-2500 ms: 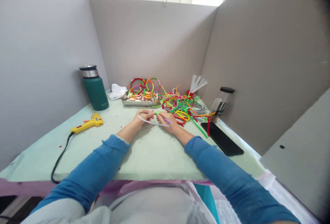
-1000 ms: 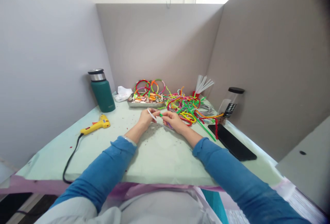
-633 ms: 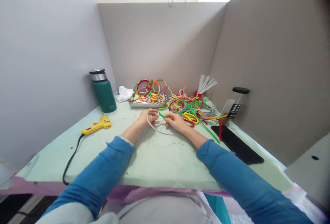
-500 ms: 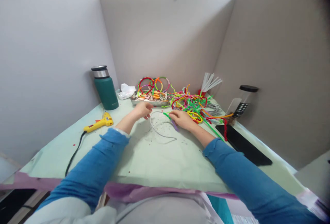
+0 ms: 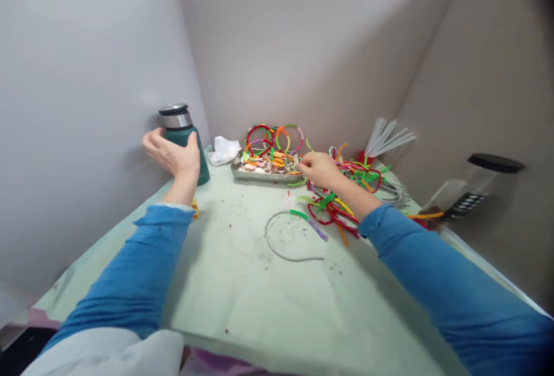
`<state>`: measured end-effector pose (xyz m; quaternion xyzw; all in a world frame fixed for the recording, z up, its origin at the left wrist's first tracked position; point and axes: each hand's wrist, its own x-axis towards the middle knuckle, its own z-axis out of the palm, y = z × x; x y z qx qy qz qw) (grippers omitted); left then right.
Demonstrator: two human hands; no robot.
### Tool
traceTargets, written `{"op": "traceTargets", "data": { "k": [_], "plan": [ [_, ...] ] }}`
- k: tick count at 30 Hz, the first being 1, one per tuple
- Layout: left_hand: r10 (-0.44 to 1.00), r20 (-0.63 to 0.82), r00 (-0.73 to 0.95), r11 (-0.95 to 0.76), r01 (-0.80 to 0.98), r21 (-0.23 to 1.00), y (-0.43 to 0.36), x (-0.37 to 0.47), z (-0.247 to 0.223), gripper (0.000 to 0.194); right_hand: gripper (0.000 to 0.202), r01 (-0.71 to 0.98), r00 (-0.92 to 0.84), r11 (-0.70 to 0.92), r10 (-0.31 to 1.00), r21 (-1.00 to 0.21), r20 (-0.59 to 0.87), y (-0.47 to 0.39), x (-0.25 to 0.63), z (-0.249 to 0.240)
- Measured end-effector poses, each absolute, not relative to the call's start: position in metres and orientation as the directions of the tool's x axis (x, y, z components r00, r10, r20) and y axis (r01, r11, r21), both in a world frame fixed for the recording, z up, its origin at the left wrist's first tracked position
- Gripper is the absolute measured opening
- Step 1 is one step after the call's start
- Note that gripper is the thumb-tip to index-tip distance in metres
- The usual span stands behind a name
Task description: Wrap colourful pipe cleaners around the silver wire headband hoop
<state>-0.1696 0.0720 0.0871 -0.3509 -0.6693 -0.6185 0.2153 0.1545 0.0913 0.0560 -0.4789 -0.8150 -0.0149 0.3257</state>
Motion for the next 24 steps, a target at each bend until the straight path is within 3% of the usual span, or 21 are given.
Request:
{"op": "traceTargets", "data": {
  "k": [5, 11, 18, 24],
  "plan": [
    [0.348, 0.620, -0.703, 0.050, 0.675, 0.736, 0.088, -0.189, 0.086, 0.091, 0.028, 0.681, -0.501, 0.673, 0.715, -0.289, 0.487, 0.112, 0.121, 0.065],
    [0.418, 0.581, -0.699, 0.057, 0.658, 0.751, 0.104, -0.207, 0.080, 0.102, 0.026, 0.565, -0.568, 0.742, 0.667, -0.360, 0.482, 0.136, 0.061, 0.096],
    [0.486, 0.527, -0.697, 0.049, 0.624, 0.780, 0.117, -0.222, 0.075, 0.102, 0.030, 0.439, -0.579, 0.828, 0.557, -0.348, 0.595, 0.158, -0.029, 0.161],
    [0.478, 0.581, -0.659, -0.006, 0.659, 0.752, 0.116, -0.216, 0.078, 0.086, 0.069, 0.418, -0.585, 0.862, 0.496, -0.286, 0.641, 0.180, -0.086, 0.197]
  ]
}}
